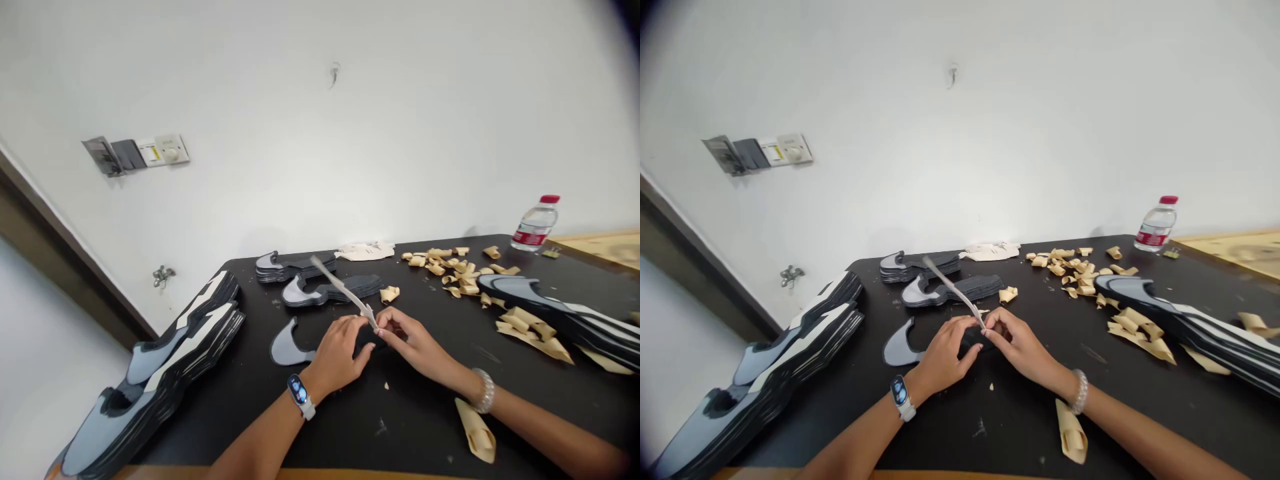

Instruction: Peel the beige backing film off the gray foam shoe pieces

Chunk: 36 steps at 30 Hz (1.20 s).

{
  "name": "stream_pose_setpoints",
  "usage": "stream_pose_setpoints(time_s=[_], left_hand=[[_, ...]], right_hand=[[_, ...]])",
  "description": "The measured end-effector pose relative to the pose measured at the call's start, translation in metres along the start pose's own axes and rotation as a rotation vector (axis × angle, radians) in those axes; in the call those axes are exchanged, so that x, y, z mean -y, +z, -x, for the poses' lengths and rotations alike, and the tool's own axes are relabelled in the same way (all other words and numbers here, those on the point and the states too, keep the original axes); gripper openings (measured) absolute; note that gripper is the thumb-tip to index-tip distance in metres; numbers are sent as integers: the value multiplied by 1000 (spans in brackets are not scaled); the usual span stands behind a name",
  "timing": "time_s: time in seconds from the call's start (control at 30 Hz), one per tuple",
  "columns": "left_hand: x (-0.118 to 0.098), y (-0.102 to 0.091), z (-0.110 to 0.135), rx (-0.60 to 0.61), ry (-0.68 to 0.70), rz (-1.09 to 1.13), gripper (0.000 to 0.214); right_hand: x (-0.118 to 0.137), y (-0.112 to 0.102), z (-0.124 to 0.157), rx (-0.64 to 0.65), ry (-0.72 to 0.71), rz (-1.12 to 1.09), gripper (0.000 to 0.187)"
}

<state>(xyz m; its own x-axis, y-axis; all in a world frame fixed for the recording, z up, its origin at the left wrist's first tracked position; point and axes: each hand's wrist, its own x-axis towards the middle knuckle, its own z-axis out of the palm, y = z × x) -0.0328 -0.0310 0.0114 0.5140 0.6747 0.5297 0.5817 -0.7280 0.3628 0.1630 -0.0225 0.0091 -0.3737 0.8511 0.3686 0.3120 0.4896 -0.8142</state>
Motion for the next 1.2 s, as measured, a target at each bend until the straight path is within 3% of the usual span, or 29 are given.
stream_pose_setpoints(time_s=[0.17, 0.6, 0.97, 1.2], left_hand=[[4, 3, 0, 31, 32, -9, 20], [1, 0, 0, 63, 95, 16, 19], [1, 0, 0, 89, 50, 27, 19], [1, 1, -1, 53, 27, 42, 13]], right_hand=[[-2, 3, 2, 77, -72, 86, 15], [-4, 2, 8, 152, -99, 207, 13], [-14, 3, 7, 128, -62, 185, 17], [-7, 2, 6, 166, -77, 183, 20]])
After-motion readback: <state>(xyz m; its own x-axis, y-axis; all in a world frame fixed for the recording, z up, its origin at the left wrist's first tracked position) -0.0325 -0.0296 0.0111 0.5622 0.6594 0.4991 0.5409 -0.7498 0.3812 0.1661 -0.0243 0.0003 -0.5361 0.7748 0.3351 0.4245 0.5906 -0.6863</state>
